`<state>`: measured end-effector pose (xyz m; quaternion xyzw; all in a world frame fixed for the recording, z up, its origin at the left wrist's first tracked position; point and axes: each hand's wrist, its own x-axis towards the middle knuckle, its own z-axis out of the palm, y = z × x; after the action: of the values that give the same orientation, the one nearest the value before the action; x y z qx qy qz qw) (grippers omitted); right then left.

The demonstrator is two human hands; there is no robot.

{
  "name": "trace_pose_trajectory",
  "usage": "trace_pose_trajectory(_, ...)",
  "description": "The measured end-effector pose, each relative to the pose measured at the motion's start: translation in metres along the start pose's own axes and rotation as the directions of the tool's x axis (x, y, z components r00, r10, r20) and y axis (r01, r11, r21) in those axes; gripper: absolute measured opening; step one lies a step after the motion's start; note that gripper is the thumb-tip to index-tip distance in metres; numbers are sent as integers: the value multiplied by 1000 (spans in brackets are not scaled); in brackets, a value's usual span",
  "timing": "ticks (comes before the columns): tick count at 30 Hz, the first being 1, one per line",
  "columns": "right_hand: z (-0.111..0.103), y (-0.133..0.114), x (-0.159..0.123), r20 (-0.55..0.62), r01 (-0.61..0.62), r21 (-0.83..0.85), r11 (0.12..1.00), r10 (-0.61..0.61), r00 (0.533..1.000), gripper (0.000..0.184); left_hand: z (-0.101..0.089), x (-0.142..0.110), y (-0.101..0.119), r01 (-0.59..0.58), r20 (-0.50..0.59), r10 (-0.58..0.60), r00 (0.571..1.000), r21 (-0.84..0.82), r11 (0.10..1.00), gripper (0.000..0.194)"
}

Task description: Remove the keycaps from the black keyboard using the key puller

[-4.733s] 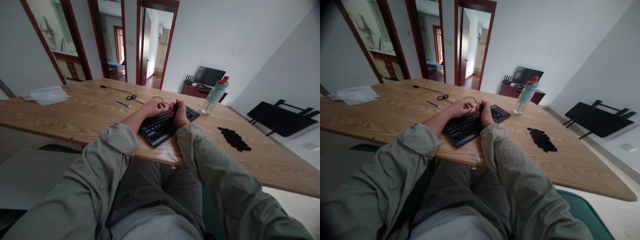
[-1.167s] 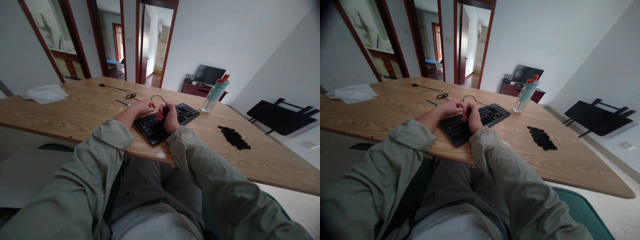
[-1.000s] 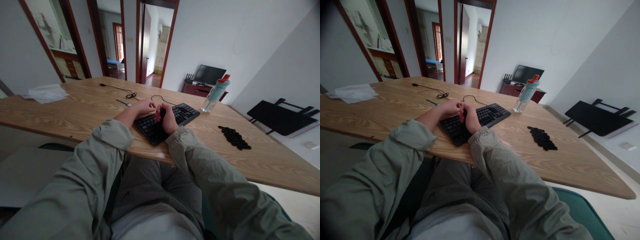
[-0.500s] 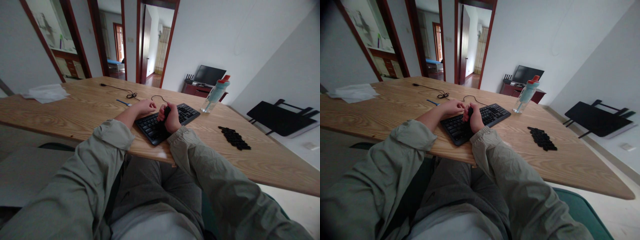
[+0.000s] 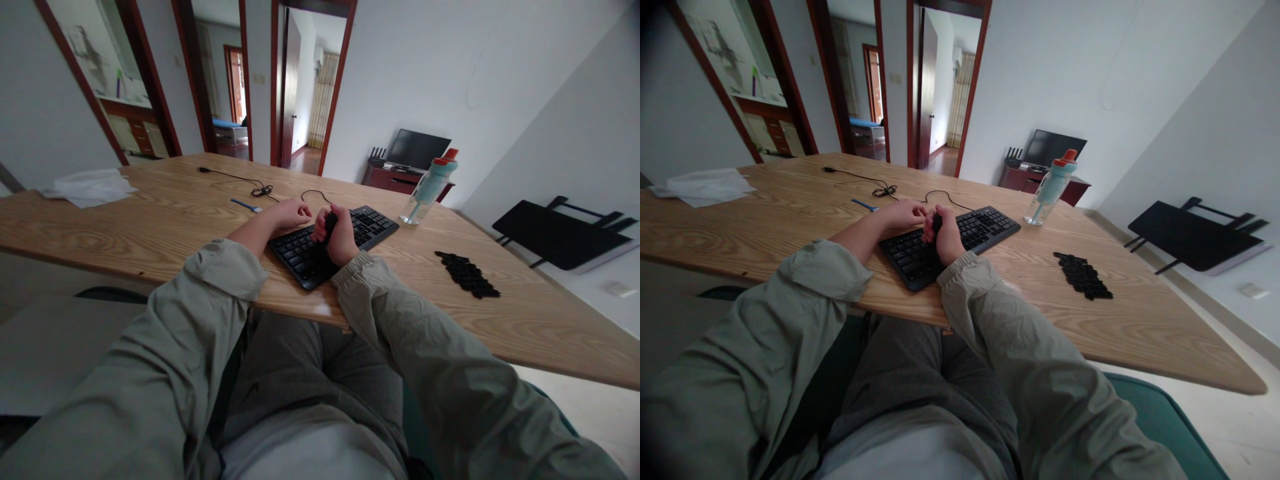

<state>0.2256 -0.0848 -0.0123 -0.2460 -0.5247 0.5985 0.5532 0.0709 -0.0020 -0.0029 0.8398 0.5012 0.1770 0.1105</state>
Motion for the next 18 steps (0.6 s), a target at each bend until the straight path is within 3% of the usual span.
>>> trace_pose_trajectory(6, 3, 0, 0, 20, 43, -19, 999, -42, 999, 43, -1, 0, 0, 4, 10, -4, 1000, 15, 1000, 27)
trace_pose_trajectory(18, 3, 3, 3, -81, 96, -74, 993, -102, 991, 41, 3, 1, 0, 27, 0, -27, 1000, 24, 999, 28)
